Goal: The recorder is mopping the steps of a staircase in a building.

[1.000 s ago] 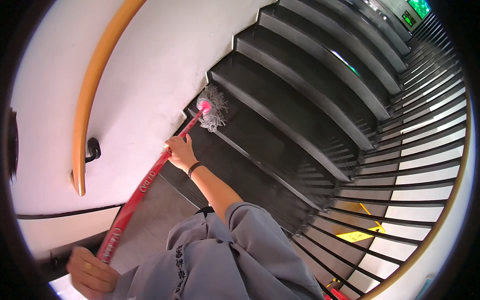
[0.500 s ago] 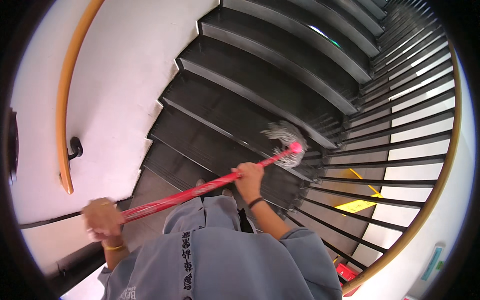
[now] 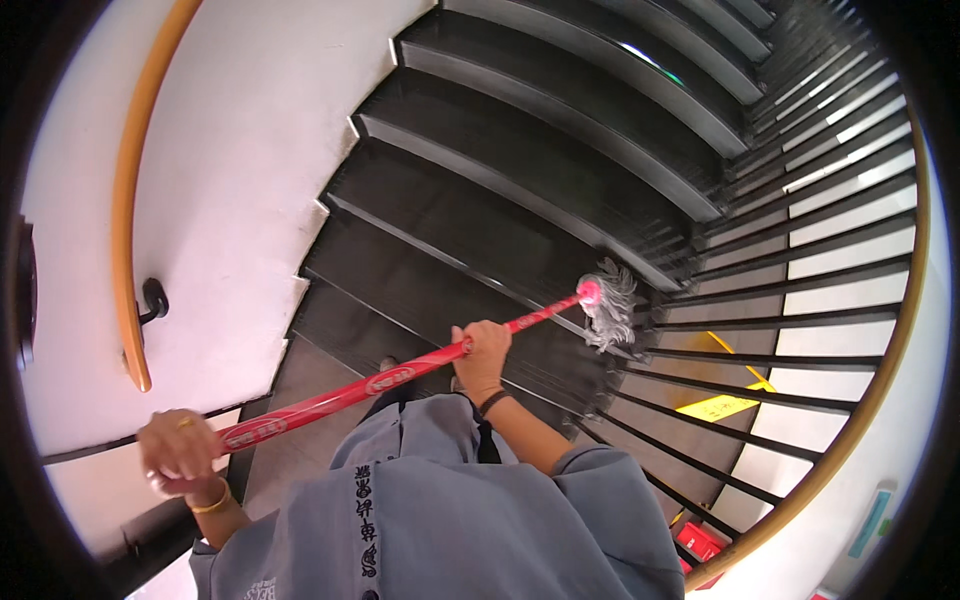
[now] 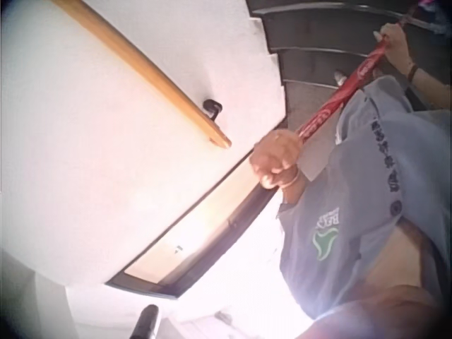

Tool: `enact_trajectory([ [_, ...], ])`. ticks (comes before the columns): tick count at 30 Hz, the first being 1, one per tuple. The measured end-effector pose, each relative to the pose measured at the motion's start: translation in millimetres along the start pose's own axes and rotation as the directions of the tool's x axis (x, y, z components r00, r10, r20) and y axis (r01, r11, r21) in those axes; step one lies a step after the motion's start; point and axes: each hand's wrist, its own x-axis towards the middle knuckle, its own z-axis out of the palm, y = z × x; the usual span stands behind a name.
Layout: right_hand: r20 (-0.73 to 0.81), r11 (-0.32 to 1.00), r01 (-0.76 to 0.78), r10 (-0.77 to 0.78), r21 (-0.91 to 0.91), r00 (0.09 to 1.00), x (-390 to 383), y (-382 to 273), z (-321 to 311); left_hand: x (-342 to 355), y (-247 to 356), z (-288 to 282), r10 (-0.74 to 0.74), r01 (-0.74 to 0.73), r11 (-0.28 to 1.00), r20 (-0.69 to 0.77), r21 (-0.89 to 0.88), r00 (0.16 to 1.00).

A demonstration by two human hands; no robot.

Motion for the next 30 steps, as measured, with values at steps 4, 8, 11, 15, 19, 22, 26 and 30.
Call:
enact_trajectory([
  [4, -0.004, 0.970, 0.155, -0.157, 0.186, 0.988, 26.6, -94.9, 59.6, -8.1, 75.9, -37.9, 0.194, -0.199, 0.971, 0.054, 0.134, 0.980],
  [8, 0.033, 0.857, 0.318, -0.361, 0.405, 0.932, 52.7, -168.6, 129.8, -73.9, 136.8, -84.6, 0.260, -0.259, 0.931, 0.030, 0.257, 0.965],
  [11, 0.087, 0.792, 0.362, -0.458, 0.491, 0.884, 75.1, -208.9, 197.5, -34.6, 113.1, -61.5, 0.387, -0.330, 0.842, -0.052, 0.427, 0.921],
  [15, 0.152, 0.715, 0.384, -0.562, 0.584, 0.813, 95.8, -259.1, 262.5, -26.1, 99.7, -62.8, 0.438, -0.302, 0.692, -0.050, 0.656, 0.897],
  [19, 0.291, 0.754, 0.385, -0.590, 0.533, 0.753, 90.9, -287.8, 264.5, -39.1, 121.3, -91.4, 0.513, -0.319, 0.644, -0.084, 0.696, 0.854],
  [22, 0.367, 0.760, 0.387, -0.610, 0.522, 0.702, 69.7, -286.7, 243.8, -56.3, 156.3, -118.9, 0.513, -0.381, 0.738, -0.097, 0.557, 0.853],
  [26, 0.386, 0.805, 0.424, -0.577, 0.414, 0.719, 43.9, -259.9, 190.0, -77.2, 172.6, -133.2, 0.433, -0.338, 0.854, -0.177, 0.396, 0.884],
  [30, 0.407, 0.860, 0.368, -0.495, 0.353, 0.768, 12.3, -213.4, 136.7, -101.7, 151.0, -131.4, 0.669, -0.141, 0.743, -0.732, 0.654, 0.132],
])
